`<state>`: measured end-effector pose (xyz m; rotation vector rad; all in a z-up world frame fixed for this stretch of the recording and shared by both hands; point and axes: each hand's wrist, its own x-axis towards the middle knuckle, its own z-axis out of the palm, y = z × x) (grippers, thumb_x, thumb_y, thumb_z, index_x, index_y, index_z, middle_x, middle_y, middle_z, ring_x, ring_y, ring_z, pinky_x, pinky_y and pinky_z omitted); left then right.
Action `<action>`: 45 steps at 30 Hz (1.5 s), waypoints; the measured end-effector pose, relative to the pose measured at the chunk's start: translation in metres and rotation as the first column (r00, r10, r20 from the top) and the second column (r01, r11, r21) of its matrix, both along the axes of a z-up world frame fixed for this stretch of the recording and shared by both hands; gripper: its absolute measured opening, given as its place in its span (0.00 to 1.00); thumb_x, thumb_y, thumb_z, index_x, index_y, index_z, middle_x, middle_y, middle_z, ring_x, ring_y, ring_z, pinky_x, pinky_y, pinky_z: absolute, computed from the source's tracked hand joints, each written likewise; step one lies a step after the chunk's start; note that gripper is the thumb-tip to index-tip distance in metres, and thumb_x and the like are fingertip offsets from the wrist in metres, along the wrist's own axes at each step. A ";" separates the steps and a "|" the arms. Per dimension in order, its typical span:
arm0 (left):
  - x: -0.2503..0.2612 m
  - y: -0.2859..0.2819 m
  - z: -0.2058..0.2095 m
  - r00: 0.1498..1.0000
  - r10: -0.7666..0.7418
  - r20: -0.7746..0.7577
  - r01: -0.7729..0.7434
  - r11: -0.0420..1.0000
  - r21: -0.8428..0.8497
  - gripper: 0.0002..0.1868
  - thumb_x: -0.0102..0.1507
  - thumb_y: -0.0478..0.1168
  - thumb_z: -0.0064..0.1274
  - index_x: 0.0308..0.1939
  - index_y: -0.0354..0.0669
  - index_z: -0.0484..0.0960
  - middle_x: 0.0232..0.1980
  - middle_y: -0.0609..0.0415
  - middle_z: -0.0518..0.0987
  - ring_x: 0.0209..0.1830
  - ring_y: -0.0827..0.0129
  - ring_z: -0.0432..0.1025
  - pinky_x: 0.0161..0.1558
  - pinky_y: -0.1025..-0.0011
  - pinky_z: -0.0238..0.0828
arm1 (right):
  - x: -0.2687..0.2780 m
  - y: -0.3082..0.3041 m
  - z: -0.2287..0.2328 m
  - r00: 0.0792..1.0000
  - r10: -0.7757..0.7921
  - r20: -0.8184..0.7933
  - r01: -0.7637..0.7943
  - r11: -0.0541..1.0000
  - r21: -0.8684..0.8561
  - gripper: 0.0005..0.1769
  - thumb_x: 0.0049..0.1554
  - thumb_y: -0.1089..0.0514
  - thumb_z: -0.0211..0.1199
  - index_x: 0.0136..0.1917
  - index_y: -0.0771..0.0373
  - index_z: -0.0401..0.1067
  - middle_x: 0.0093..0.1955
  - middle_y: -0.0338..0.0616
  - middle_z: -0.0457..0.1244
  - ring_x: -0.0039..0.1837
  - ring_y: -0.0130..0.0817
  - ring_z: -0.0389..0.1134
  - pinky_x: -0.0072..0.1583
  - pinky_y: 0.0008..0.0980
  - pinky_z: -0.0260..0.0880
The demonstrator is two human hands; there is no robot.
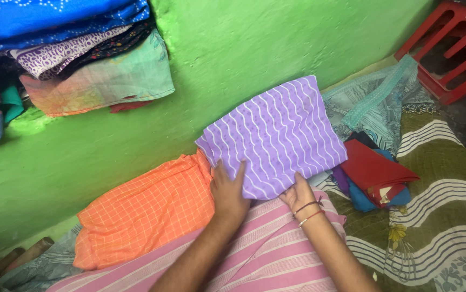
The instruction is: The person folds several pieces of patterned fabric by hand and places them into a green wall niche. They handle each item individually, aligning edges and stacking the folded pieces neatly inside the niche.
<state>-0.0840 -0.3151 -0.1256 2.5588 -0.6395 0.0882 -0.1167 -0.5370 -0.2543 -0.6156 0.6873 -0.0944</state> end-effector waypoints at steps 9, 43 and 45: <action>-0.008 0.015 -0.118 0.664 -0.247 -0.706 -0.340 0.741 -0.579 0.42 0.60 0.34 0.52 0.77 0.44 0.54 0.75 0.44 0.68 0.75 0.59 0.63 0.71 0.68 0.56 | -0.006 0.011 0.012 1.000 0.019 -0.009 -0.020 0.993 -0.118 0.26 0.69 0.51 0.40 0.74 0.68 0.56 0.72 0.54 0.61 0.71 0.48 0.65 0.70 0.51 0.67; 0.033 -0.011 -0.029 0.710 -0.392 -0.584 -0.192 0.691 -0.697 0.17 0.67 0.31 0.42 0.59 0.34 0.73 0.33 0.59 0.73 0.29 0.75 0.65 0.31 0.73 0.61 | 0.000 0.006 0.040 0.982 0.010 -0.190 -0.083 0.921 -0.381 0.26 0.66 0.48 0.54 0.67 0.70 0.57 0.62 0.55 0.62 0.62 0.57 0.69 0.65 0.58 0.74; 0.035 -0.010 -0.023 0.724 -0.353 -0.593 -0.206 0.709 -0.674 0.18 0.66 0.33 0.42 0.60 0.36 0.73 0.31 0.58 0.72 0.26 0.73 0.64 0.28 0.71 0.61 | 0.002 0.000 0.050 0.990 0.013 -0.144 -0.066 0.927 -0.370 0.25 0.66 0.49 0.54 0.66 0.71 0.59 0.62 0.58 0.64 0.63 0.54 0.70 0.65 0.57 0.73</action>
